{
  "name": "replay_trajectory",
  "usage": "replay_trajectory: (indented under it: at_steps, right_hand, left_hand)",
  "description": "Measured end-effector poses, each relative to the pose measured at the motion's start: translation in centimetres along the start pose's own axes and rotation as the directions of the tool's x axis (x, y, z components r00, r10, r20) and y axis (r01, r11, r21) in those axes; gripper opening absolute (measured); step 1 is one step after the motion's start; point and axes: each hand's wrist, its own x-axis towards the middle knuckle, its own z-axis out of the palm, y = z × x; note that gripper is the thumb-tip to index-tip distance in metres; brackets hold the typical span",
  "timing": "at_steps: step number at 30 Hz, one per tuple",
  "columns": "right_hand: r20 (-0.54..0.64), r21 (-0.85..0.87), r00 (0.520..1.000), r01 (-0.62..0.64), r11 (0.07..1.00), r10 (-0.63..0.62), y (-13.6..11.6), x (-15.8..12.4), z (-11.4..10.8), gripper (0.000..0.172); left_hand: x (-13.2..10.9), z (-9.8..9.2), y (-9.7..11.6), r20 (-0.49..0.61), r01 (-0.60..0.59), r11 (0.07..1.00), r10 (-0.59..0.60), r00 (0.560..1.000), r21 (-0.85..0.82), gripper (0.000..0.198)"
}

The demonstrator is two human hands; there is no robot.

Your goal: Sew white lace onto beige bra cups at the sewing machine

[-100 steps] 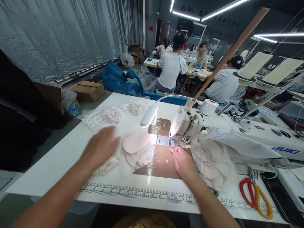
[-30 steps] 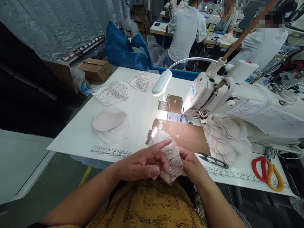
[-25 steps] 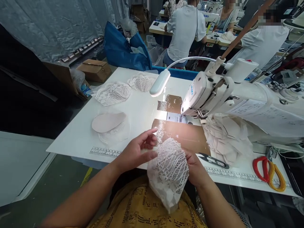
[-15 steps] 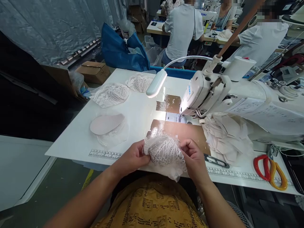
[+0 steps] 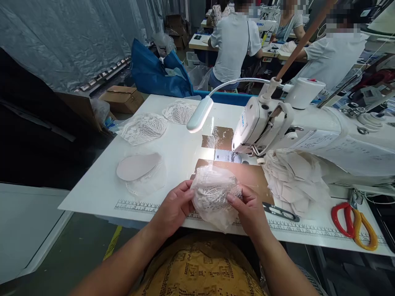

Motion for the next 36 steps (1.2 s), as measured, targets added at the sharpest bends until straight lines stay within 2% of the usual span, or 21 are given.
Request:
replay_trajectory:
  at_steps: [2,4,6,9,11,13,15,16,18,20,22,24,25,27,29,31,34,36]
  right_hand:
    - [-0.037,0.028,0.999,0.000,1.000,0.001,0.2,0.1,0.2,0.017]
    - [-0.028,0.044,0.999,-0.024,0.999,0.025,0.2,0.0,0.4,0.015]
    - [0.008,0.071,0.999,-0.049,0.996,0.049,0.2,-0.1,0.7,0.014]
    - [0.007,0.202,0.996,-0.089,0.975,0.090,0.2,-0.2,0.9,0.018]
    - [-0.047,0.326,0.992,-0.099,0.940,0.121,0.1,-0.3,0.8,0.022]
    - [-0.108,0.403,0.984,-0.086,0.911,0.140,-0.1,-0.2,0.5,0.024]
    - [-0.142,0.414,0.979,-0.075,0.907,0.146,-0.3,-0.2,0.1,0.023]
    - [-0.145,0.403,0.978,-0.079,0.912,0.149,-0.4,-0.2,-0.1,0.023]
    - [-0.128,0.366,0.981,-0.089,0.926,0.145,-0.7,-0.1,-0.5,0.021]
    - [-0.072,0.307,0.991,-0.089,0.948,0.116,-0.8,-0.1,-0.6,0.019]
    - [0.029,0.216,0.997,-0.077,0.973,0.073,-1.0,-0.1,-0.3,0.017]
    - [0.152,0.113,0.988,-0.057,0.992,0.040,-1.2,-0.2,0.2,0.013]
    - [0.201,0.068,0.979,-0.044,0.997,0.029,-1.3,-0.2,0.5,0.011]
    - [0.264,-0.007,0.964,-0.017,1.000,0.018,-1.5,-0.3,1.0,0.007]
    - [0.267,-0.079,0.964,0.024,0.997,-0.002,-1.7,-0.3,1.3,0.005]
    - [0.232,-0.166,0.971,0.098,0.981,-0.058,-1.8,-0.3,1.4,0.004]
    - [0.163,-0.277,0.973,0.205,0.939,-0.164,-1.9,-0.3,1.4,0.006]
    - [0.124,-0.318,0.973,0.224,0.921,-0.194,-1.9,-0.3,1.4,0.009]
  left_hand:
    - [0.0,0.6,-0.2,0.009,0.051,0.988,-0.050,0.999,-0.148,0.039]
    - [-0.2,1.2,-0.6,0.078,0.086,0.975,-0.072,0.994,-0.205,0.046]
    - [-0.4,1.9,-1.1,0.123,0.113,0.980,-0.094,0.988,-0.162,0.045]
    - [-0.4,2.4,-1.9,0.090,0.149,0.984,-0.140,0.986,-0.100,0.048]
    - [-0.3,2.3,-2.1,0.059,0.161,0.981,-0.155,0.986,-0.105,0.040]
    - [-0.3,1.7,-2.1,0.046,0.163,0.981,-0.159,0.986,-0.103,0.024]
    - [-0.5,0.6,-1.6,0.051,0.166,0.983,-0.163,0.985,-0.077,0.008]
    - [-0.6,-0.1,-1.2,0.050,0.158,0.986,-0.155,0.987,-0.052,0.009]
    - [-1.0,-1.4,-0.2,0.010,0.087,0.996,-0.087,0.996,0.029,0.014]
    - [-1.4,-2.3,1.1,-0.054,-0.079,0.979,0.090,0.994,0.189,0.011]
    - [-1.8,-2.4,2.3,-0.017,-0.276,0.867,0.311,0.950,0.416,0.021]
    - [-2.0,-1.8,3.4,0.137,-0.411,0.681,0.420,0.897,0.606,0.043]
    - [-1.9,-1.3,3.8,0.215,-0.434,0.608,0.400,0.891,0.665,0.054]
    - [-1.7,-0.2,4.3,0.297,-0.392,0.572,0.257,0.920,0.721,0.059]
    - [-1.3,0.5,4.3,0.316,-0.291,0.638,0.078,0.946,0.713,0.041]
    - [-0.8,0.8,3.9,0.325,-0.215,0.702,-0.025,0.945,0.678,0.023]
    - [-0.3,0.8,3.3,0.342,-0.218,0.723,-0.026,0.939,0.655,0.019]
    - [-0.2,0.8,3.2,0.354,-0.239,0.719,-0.010,0.935,0.652,0.020]
